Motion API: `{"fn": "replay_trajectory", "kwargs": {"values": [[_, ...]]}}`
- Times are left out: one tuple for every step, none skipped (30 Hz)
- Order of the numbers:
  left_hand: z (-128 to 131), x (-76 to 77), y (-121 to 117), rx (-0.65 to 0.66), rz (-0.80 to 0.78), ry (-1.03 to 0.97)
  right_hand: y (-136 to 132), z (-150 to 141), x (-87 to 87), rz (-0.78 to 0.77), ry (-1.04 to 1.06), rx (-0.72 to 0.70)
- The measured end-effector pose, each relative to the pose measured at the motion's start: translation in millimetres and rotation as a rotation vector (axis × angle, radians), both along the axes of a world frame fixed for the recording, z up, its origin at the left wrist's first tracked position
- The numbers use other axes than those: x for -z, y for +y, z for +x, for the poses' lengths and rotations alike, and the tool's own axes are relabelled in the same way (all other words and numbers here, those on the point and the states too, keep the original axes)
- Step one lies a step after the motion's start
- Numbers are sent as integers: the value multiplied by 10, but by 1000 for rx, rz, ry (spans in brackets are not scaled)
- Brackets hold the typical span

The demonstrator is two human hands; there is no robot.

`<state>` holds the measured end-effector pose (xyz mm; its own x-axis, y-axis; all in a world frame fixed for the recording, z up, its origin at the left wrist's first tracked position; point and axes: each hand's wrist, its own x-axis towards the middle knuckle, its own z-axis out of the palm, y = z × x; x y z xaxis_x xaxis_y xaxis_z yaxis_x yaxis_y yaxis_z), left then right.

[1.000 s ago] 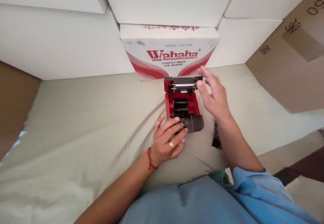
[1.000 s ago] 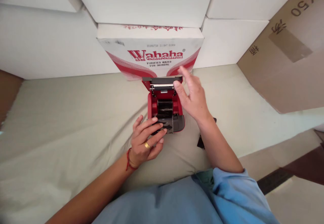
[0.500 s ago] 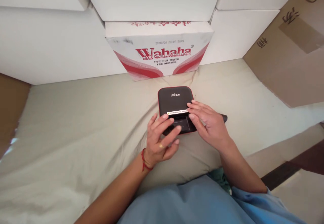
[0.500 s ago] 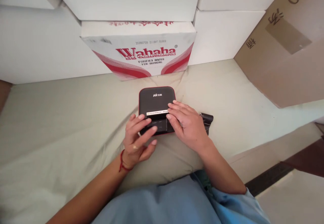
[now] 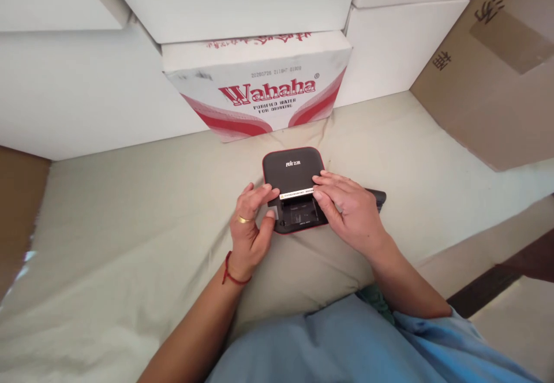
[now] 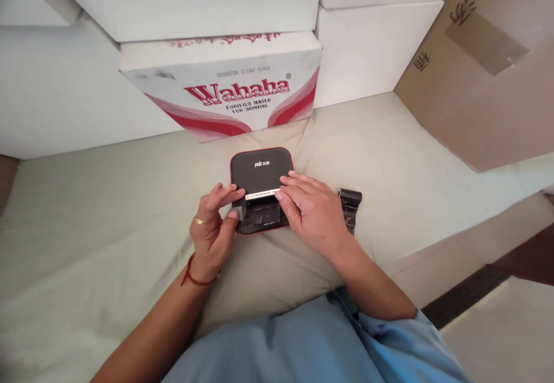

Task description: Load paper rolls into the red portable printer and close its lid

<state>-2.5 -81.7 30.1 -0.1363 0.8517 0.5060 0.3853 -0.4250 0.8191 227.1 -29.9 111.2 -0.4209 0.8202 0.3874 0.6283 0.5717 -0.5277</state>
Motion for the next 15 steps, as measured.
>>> {"fn": "replay_trajectory", "kwargs": {"values": [[3,11,14,20,-17,-82,-32,-7,10,18,9,-13],[6,22,31,36,-34,-180,-71,-12,23,39,21,-43],[8,31,48,46,-58,-280,-115,-14,41,63,35,-88],[7,39,67,55,-88,-369,-161,-11,63,90,51,-143],[2,47,87,65,-125,-440,-206,-5,88,117,65,-198],[-7,56,106,81,-170,-486,-249,6,115,143,75,-244],[-17,67,125,101,-216,-517,-287,18,143,164,82,-275],[-29,81,142,121,-254,-540,-318,32,169,179,85,-293],[-39,97,157,145,-283,-562,-342,46,193,186,87,-300],[-46,115,168,169,-302,-583,-361,57,212,188,88,-300],[-49,135,176,192,-316,-605,-374,67,227,189,91,-297],[-48,153,181,216,-327,-627,-381,73,235,190,96,-294],[-43,168,182,237,-336,-649,-385,76,238,191,102,-292],[-34,181,181,255,-343,-668,-384,77,235,190,105,-292],[-25,189,178,267,-348,-683,-379,77,226,191,108,-293]]}}
